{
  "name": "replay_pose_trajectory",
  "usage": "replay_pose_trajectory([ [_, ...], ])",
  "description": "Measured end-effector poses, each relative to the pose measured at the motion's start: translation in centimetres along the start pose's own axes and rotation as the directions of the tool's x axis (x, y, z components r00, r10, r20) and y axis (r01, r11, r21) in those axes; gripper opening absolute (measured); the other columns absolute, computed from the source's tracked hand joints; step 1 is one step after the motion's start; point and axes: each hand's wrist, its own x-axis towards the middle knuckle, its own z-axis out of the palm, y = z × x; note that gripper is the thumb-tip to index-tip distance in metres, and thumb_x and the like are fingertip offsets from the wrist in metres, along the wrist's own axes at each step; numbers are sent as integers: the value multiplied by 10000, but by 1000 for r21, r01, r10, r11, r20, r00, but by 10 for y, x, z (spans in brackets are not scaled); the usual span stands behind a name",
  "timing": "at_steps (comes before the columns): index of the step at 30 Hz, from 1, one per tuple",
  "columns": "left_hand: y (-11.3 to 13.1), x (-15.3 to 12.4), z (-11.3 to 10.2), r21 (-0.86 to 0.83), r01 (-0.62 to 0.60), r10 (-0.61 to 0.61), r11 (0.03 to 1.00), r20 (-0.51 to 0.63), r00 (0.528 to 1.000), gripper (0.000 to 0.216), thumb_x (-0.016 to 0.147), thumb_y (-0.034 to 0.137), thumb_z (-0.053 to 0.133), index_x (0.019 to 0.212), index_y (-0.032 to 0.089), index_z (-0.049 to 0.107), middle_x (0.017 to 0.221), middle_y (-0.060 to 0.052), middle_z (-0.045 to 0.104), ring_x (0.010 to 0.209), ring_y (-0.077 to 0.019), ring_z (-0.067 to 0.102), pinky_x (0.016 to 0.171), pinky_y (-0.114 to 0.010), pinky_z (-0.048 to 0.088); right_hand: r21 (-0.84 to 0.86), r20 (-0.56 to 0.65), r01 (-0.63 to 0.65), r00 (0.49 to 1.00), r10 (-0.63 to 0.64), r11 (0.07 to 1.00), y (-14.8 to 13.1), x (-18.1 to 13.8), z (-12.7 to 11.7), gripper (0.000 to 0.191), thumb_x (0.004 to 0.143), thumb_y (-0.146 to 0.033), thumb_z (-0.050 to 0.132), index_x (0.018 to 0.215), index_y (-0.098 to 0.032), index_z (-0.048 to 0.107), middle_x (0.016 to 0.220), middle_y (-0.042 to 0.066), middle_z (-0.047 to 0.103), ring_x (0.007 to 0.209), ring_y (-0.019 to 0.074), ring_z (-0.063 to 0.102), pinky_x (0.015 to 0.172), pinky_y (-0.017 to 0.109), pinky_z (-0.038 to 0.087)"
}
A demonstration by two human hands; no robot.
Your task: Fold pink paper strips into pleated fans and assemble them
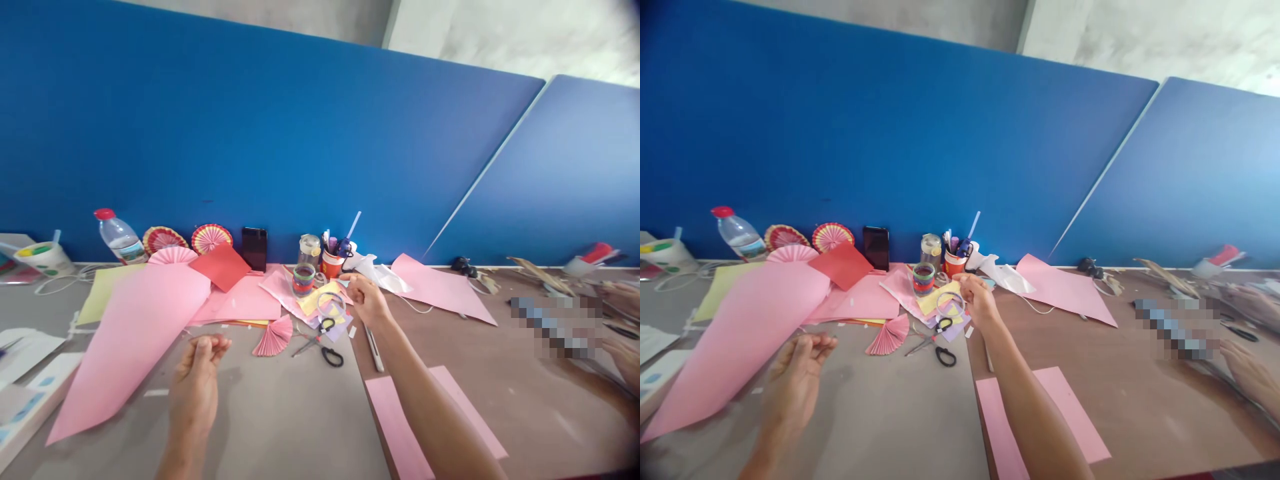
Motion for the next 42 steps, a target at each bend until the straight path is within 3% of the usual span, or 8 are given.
replay_pose_trajectory([
  [11, 10, -1, -7, 31, -84, 85, 996, -28, 996, 351, 765, 431, 627, 607, 179, 440, 611, 56, 445, 626, -93, 469, 723, -262, 464, -64, -69, 29, 997, -33, 998, 4, 11, -14, 173, 701, -276, 561, 768, -152, 662, 448, -80, 285, 427, 73, 221, 433, 239, 208],
  [15, 3, -13, 17, 367, -78, 37, 927, 117, 992, 286, 801, 471, 555, 848, 192, 597, 719, 13, 569, 663, -122, 537, 662, -253, 459, -356, 269, -11, 956, 114, 934, -7, -8, 13, 290, 699, -236, 559, 958, -154, 660, 557, -37, 485, 514, 93, 417, 487, 219, 317],
  [18, -9, -25, 58, 471, -35, -175, 881, 394, 902, 533, 811, 445, 551, 1277, 227, 409, 982, -49, 621, 577, -100, 545, 588, -260, 460, -536, 513, 131, 835, 198, 834, -16, -25, 42, 291, 744, -201, 517, 987, -172, 674, 651, -11, 585, 581, 104, 499, 565, 229, 390],
  [21, -22, -31, 89, 482, -14, -283, 876, 538, 794, 490, 828, 432, 497, 1248, 201, 398, 832, -15, 612, 476, -82, 475, 497, -234, 401, -555, 598, 221, 776, 200, 802, -19, -32, 57, 324, 772, -169, 462, 1010, -191, 681, 679, -7, 596, 610, 107, 511, 581, 225, 394],
  [24, -26, -30, 89, 570, -22, -369, 821, 560, 742, 302, 828, 417, 441, 932, 162, 565, 569, 51, 458, 441, -81, 364, 443, -209, 298, -560, 534, 171, 823, 196, 811, -14, -28, 53, 319, 790, -217, 463, 1027, -166, 671, 628, -15, 541, 559, 98, 455, 534, 220, 355],
  [31, -7, -15, 24, 781, -207, -315, 589, 459, 831, 246, 789, 385, 454, 663, 187, 526, 566, 42, 412, 563, -121, 390, 539, -227, 305, -589, 110, 46, 994, 24, 807, 4, 2, 16, 327, 756, -315, 439, 936, -148, 655, 551, -30, 463, 492, 105, 388, 483, 235, 319],
  [35, -6, -6, 12, 809, -252, -246, 531, 432, 868, 240, 804, 378, 427, 682, 198, 531, 567, 45, 406, 569, -129, 393, 553, -227, 303, -634, 59, 22, 998, 20, 773, 11, 13, 12, 284, 711, -316, 466, 837, -154, 663, 525, -23, 489, 474, 119, 413, 473, 246, 330],
  [42, -2, -2, 16, 755, -227, -204, 615, 431, 879, 235, 818, 385, 442, 675, 209, 504, 564, 47, 378, 547, -128, 372, 530, -222, 294, -683, -16, 45, 997, -77, 729, 15, 23, 14, 244, 726, -313, 476, 812, -186, 666, 663, 20, 590, 588, 150, 477, 539, 258, 352],
])
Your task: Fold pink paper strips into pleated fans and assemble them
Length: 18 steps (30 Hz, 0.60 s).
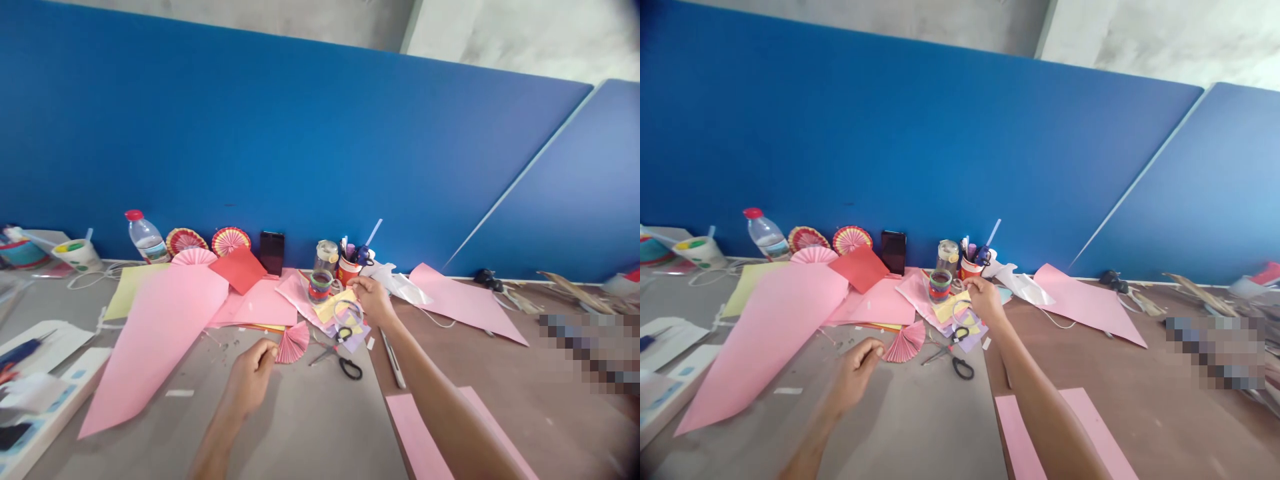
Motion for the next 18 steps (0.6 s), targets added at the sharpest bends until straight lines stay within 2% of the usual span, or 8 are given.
replay_pose_trajectory([
  [8, 0, 3, -6, -131, -5, 5, 991, 0, 1000, 269, 818, 419, 455, 690, 196, 536, 605, 30, 433, 580, -131, 398, 555, -229, 331, 34, 9, -40, 999, 40, 999, 13, 1, 7, 271, 717, -333, 474, 831, -173, 660, 557, -14, 511, 492, 123, 406, 481, 249, 303],
  [13, 5, 0, -11, -222, 101, -91, 970, 51, 994, 298, 805, 461, 466, 792, 189, 586, 563, 43, 413, 529, -124, 386, 519, -232, 318, 64, 27, -63, 998, 61, 996, 7, -4, 5, 262, 709, -330, 460, 804, -168, 643, 505, -32, 462, 466, 121, 394, 474, 254, 294],
  [18, 8, -3, -15, -309, 110, -108, 945, 26, 994, 315, 771, 489, 522, 763, 184, 601, 581, 15, 489, 582, -137, 449, 552, -241, 348, 60, 27, -68, 997, 67, 996, 5, -7, 2, 252, 706, -339, 471, 786, -169, 640, 523, -26, 470, 472, 119, 394, 466, 253, 294],
])
